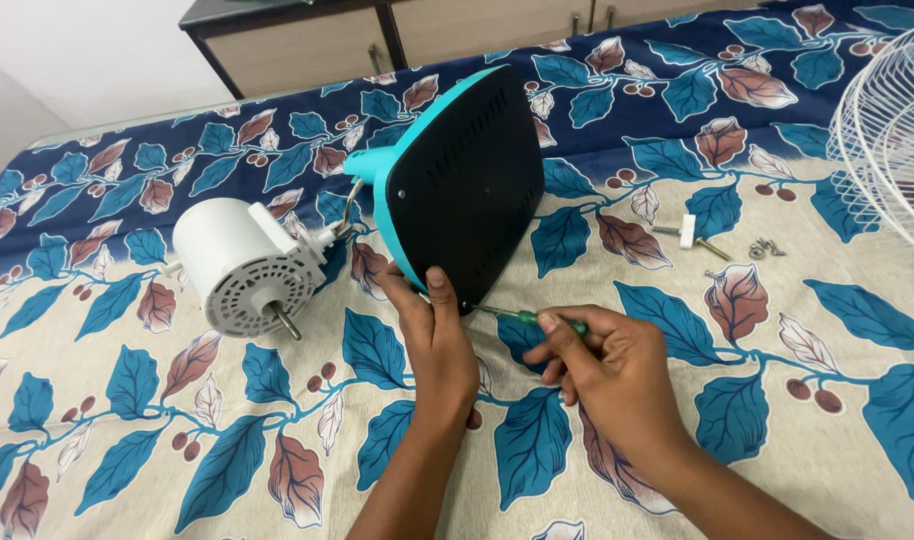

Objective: The person assembles a small electric fan by attaching a black back cover to a teal housing containing a motor. They align the cover and use a screwdriver to tighten multiple screws around the perimeter, securing the casing.

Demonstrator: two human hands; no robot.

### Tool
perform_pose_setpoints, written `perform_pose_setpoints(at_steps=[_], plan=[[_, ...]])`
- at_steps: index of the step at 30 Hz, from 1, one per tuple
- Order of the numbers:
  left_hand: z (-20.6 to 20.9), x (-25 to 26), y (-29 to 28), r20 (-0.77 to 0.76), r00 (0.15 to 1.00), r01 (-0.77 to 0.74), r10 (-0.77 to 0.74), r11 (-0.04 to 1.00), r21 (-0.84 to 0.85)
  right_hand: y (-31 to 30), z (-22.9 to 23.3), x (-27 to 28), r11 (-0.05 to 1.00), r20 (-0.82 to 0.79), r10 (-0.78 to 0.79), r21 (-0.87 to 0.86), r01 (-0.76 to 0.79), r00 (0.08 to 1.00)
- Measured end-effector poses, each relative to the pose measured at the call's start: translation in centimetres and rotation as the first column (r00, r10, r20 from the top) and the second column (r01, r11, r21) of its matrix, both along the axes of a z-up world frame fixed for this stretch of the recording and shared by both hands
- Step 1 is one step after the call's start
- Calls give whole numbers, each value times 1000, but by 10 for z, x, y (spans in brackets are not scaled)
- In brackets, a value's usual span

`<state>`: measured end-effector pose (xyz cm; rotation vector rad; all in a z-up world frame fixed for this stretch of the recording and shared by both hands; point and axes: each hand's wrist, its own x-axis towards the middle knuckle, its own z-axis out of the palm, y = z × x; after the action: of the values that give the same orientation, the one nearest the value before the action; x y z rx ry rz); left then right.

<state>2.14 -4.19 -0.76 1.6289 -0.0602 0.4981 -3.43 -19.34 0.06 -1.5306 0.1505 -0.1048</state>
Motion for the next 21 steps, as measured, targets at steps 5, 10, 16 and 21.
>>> perform_pose_setpoints(at_steps=[5,10,16,21], plan=[[2,0,0,33,999,3,-3,1000,-15,-1,-2,2,976,143,50,-218,-17,988],[2,1,-2,10,999,32,-31,999,-42,4,1,-1,896,266,119,-443,12,957],[6,-4,-1,24,1000,-12,14,998,-64,6,12,-1,865,327,146,-501,40,934],[8,-9,-1,95,993,-63,64,998,-17,6,12,-7,712,458,211,-677,185,863]])
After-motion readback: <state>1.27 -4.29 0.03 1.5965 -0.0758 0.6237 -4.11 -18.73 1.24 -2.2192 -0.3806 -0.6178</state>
